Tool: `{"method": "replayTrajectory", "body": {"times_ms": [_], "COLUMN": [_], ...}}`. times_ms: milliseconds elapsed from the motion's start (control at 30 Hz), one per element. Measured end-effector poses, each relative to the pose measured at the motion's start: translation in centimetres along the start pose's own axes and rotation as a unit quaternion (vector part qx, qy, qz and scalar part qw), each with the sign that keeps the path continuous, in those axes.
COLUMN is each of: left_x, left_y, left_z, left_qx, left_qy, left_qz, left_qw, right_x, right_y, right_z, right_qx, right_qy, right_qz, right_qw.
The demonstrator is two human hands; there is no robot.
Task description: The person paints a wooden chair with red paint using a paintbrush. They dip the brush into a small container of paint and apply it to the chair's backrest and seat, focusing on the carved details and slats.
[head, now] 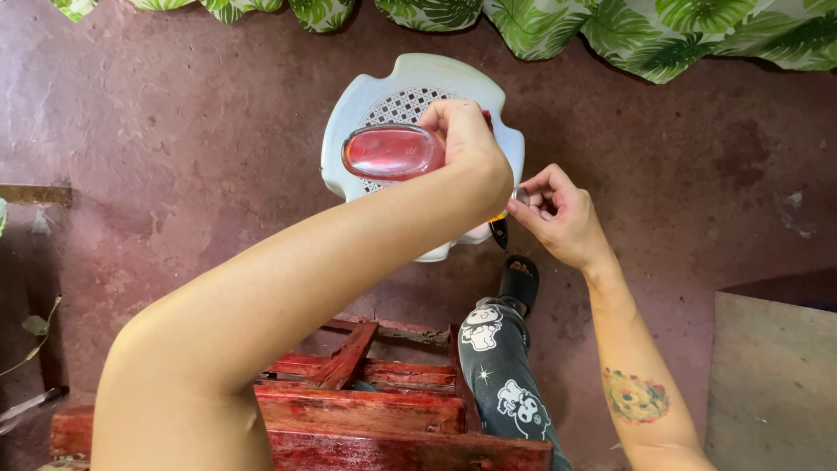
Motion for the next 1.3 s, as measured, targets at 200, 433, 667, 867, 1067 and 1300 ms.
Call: {"method": "replayTrajectory", "body": {"times_ms": [200,433,667,867,1067,1300], "left_x": [-0.5,1.8,2.4,3.6,5.9,6.5], "left_y": [-1.2,-1.6,-1.8,-2.1,-2.1,-4.1], "left_z": [2.9,4.2,4.4,2.7,1.9,5.1], "left_qx": [0.021,0.025,0.058,0.076,0.117,0.216], "left_qy": [0.015,0.039,0.033,-0.016,-0.041,-0.029], "left_qz": [0.021,-0.109,-0.108,-0.132,-0.198,-0.26], "left_qw": [0.999,0.993,0.992,0.988,0.972,0.941], "right_x": [-0.2,-0.5,-0.4,-0.7,-1.0,-1.2], "right_y": [0.0,-0.2,-0.3,0.4,0.2,0.2], "right_z": [0.0,-0.3,-0.1,0.1,0.0,0.0], "right_qx": [-0.004,-0.008,-0.008,-0.016,-0.022,-0.02], "right_qy": [0.007,0.004,0.009,0.023,0.025,0.026], "right_qz": [0.009,0.013,0.017,0.011,0.007,0.02], "right_qw": [1.0,1.0,1.0,1.0,0.999,0.999]}}
Point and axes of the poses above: each hand's wrist, its own z-axis towards the middle knuckle, its own y-axis out of the back of the hand, x = y × z, the point moved 2 cm from there along z, towards the middle knuckle, and after that the axes turned 12 degrees about -z, right-handed, at the moved point
